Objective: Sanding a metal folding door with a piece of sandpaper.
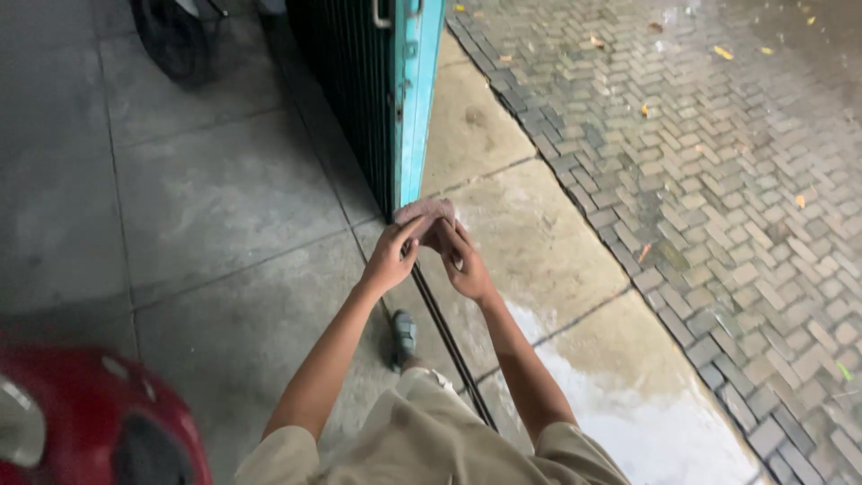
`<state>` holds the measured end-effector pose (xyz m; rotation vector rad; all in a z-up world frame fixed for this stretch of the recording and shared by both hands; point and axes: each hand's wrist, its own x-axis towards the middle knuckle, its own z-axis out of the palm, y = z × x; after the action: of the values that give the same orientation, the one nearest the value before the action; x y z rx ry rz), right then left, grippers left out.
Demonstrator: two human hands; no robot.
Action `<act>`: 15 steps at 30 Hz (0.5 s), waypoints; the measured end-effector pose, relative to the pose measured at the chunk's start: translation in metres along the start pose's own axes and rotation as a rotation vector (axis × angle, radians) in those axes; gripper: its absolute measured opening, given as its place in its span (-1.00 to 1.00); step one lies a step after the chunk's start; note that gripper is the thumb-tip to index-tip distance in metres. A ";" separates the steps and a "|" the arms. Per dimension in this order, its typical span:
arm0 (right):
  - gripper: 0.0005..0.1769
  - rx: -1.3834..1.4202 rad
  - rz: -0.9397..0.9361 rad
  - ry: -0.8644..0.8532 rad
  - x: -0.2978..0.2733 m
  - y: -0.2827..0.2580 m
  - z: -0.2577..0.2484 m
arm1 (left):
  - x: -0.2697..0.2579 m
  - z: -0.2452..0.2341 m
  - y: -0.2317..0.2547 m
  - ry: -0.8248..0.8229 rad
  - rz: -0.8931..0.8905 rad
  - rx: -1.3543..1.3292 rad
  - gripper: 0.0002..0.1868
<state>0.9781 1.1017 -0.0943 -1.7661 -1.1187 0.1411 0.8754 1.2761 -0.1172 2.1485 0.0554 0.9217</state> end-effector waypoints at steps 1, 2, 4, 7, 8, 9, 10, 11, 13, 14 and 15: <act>-0.22 -0.003 -0.012 0.001 0.029 0.009 0.005 | 0.031 -0.009 -0.001 0.009 0.009 0.003 -0.47; -0.23 0.002 -0.028 -0.004 0.052 0.018 0.008 | 0.057 -0.014 0.001 0.051 0.085 0.043 -0.46; -0.24 0.011 -0.032 -0.020 0.098 0.039 0.017 | 0.098 -0.015 -0.025 0.091 0.144 0.082 -0.45; -0.19 -0.001 -0.101 0.019 0.174 0.077 0.027 | 0.157 0.009 -0.112 0.219 0.297 0.253 -0.46; -0.19 -0.003 -0.060 0.009 0.215 0.086 0.029 | 0.191 0.011 -0.140 0.200 0.262 0.365 -0.40; -0.18 -0.005 -0.019 -0.001 0.255 0.093 0.031 | 0.226 0.012 -0.167 0.185 0.223 0.477 -0.35; -0.18 -0.005 -0.040 0.001 0.296 0.101 0.031 | 0.262 0.007 -0.184 0.199 0.234 0.487 -0.35; -0.18 -0.043 -0.116 0.041 0.336 0.111 0.031 | 0.298 0.004 -0.200 0.240 0.265 0.612 -0.33; -0.18 -0.084 -0.144 0.067 0.385 0.119 0.028 | 0.341 0.003 -0.211 0.248 0.263 0.712 -0.30; -0.19 -0.103 -0.228 0.160 0.424 0.117 0.028 | 0.373 -0.006 -0.215 0.304 0.291 0.729 -0.37; -0.20 -0.122 -0.314 0.253 0.461 0.115 0.029 | 0.403 -0.015 -0.219 0.360 0.320 0.745 -0.43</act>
<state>1.2941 1.4512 -0.0245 -1.6351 -1.2193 -0.3375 1.2168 1.5675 -0.0185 2.6741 0.2771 1.6703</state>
